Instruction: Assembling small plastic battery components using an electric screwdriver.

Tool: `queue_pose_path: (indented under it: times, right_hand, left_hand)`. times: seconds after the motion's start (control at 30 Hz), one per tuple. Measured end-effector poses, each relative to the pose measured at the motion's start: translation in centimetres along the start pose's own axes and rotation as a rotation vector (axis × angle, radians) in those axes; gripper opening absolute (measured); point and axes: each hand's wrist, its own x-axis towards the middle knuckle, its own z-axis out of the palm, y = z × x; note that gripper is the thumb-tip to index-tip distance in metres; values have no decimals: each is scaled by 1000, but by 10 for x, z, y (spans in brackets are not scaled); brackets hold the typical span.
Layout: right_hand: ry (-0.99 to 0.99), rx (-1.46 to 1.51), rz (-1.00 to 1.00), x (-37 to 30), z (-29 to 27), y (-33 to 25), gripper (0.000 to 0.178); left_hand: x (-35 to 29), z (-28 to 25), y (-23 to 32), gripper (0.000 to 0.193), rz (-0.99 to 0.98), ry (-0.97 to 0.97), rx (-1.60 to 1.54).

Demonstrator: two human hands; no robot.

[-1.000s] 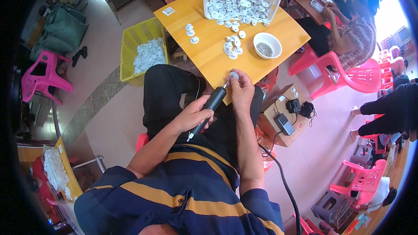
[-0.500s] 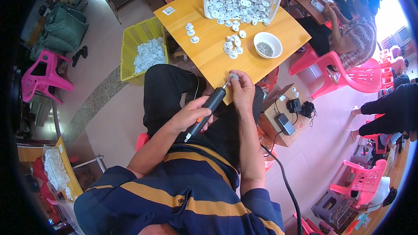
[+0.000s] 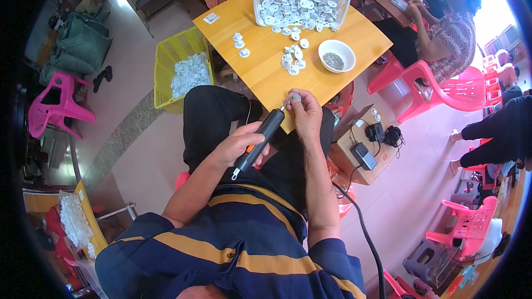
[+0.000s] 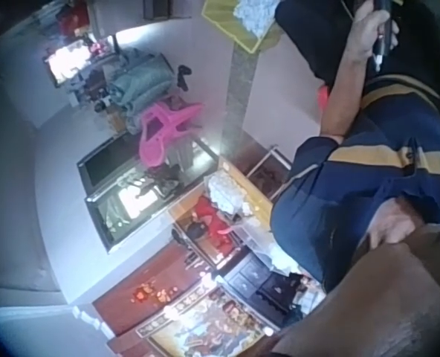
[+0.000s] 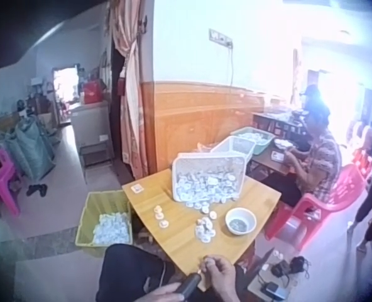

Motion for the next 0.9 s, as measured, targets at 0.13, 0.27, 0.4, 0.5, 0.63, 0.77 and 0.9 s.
queue_pose_path:
  times: [0.13, 0.27, 0.4, 0.5, 0.63, 0.77, 0.9]
  right_hand:
    - [3, -15, 17, 1, -2, 4, 15]
    - [-14, -26, 7, 2, -3, 9, 16]
    - [-29, -71, -18, 3, -4, 12, 17]
    - [-42, -69, -24, 3, -4, 12, 17]
    - [-37, -78, -17, 2, -5, 12, 16]
    - [-54, -97, -28, 3, -5, 13, 16]
    - [-35, -412, -390, 2, -5, 24, 16]
  left_hand:
    - [-1, 0, 2, 20, -15, 5, 7]
    - [-2, -1, 2, 19, -20, 17, 31]
    - [-4, -4, 2, 19, -32, 28, 10]
    - [-7, -1, 4, 18, -33, 27, 8]
    - [-5, -2, 3, 18, -34, 21, 9]
    - [-4, -5, 2, 19, -29, 21, 40]
    - [5, 0, -1, 18, -72, 80, 122]
